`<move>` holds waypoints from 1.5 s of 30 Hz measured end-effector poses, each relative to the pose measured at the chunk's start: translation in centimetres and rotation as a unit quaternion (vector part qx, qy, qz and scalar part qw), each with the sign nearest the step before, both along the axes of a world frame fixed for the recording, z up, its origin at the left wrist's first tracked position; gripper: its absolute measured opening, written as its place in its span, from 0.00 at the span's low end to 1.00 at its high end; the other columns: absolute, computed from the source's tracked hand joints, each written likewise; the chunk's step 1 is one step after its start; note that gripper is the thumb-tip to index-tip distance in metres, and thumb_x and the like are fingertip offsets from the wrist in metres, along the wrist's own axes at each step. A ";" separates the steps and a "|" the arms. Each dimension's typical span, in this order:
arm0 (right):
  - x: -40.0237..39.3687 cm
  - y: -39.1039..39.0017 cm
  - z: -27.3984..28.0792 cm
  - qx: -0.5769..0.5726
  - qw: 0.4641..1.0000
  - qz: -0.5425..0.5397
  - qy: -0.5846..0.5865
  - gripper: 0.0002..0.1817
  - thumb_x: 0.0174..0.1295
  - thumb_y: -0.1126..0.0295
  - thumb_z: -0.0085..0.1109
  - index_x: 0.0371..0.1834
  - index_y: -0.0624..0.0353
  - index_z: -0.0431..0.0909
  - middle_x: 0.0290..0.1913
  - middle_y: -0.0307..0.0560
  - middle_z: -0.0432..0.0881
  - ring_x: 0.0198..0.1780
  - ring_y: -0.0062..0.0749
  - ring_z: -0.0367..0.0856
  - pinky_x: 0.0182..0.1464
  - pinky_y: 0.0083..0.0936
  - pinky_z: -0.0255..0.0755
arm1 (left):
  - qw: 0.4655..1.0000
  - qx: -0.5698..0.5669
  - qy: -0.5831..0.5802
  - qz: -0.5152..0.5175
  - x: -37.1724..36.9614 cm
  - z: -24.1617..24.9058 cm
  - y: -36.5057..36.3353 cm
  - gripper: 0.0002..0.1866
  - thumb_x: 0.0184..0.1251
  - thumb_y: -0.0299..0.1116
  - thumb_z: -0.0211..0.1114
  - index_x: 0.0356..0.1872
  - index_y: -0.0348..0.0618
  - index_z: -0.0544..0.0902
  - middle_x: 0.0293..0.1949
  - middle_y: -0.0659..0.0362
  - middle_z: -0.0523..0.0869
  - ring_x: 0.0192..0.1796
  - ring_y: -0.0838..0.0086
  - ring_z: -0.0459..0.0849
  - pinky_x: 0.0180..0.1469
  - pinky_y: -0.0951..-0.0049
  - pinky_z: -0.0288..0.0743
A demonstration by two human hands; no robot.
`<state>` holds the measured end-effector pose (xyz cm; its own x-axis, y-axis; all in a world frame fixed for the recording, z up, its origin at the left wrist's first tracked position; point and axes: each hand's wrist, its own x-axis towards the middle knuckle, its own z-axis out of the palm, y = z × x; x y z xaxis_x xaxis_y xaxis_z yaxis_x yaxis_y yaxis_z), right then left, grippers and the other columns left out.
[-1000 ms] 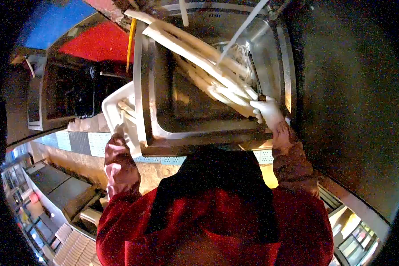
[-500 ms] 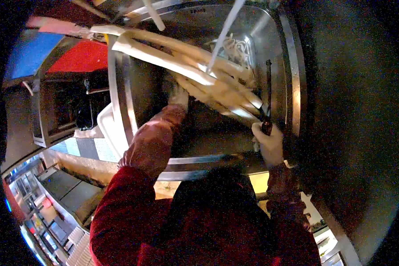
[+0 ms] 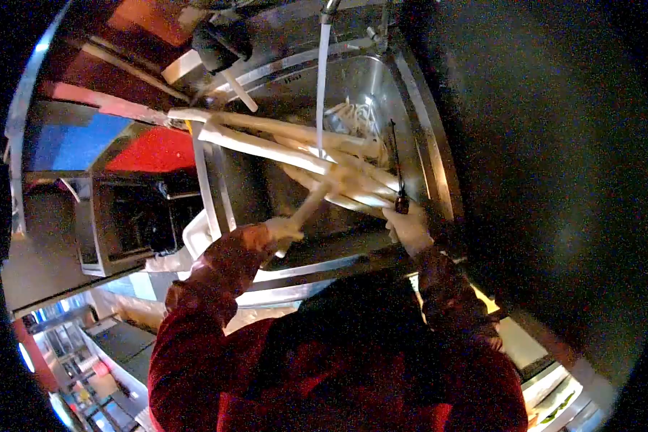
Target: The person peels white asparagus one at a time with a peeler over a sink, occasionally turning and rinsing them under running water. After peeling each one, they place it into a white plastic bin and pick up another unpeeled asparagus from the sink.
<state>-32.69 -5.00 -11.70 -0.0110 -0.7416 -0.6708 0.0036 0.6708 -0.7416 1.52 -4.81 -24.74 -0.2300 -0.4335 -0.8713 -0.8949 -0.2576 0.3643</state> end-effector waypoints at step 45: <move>5.3 -15.0 7.3 -0.047 0.974 0.174 -0.138 0.13 0.55 0.60 0.64 0.38 0.54 0.79 0.26 0.38 0.78 0.20 0.19 0.70 0.19 0.16 0.61 | 0.270 0.497 0.702 0.433 -7.6 20.0 -3.0 0.32 0.72 0.41 0.49 0.70 0.38 0.48 0.36 0.46 0.79 0.23 0.70 0.80 0.23 0.73 0.80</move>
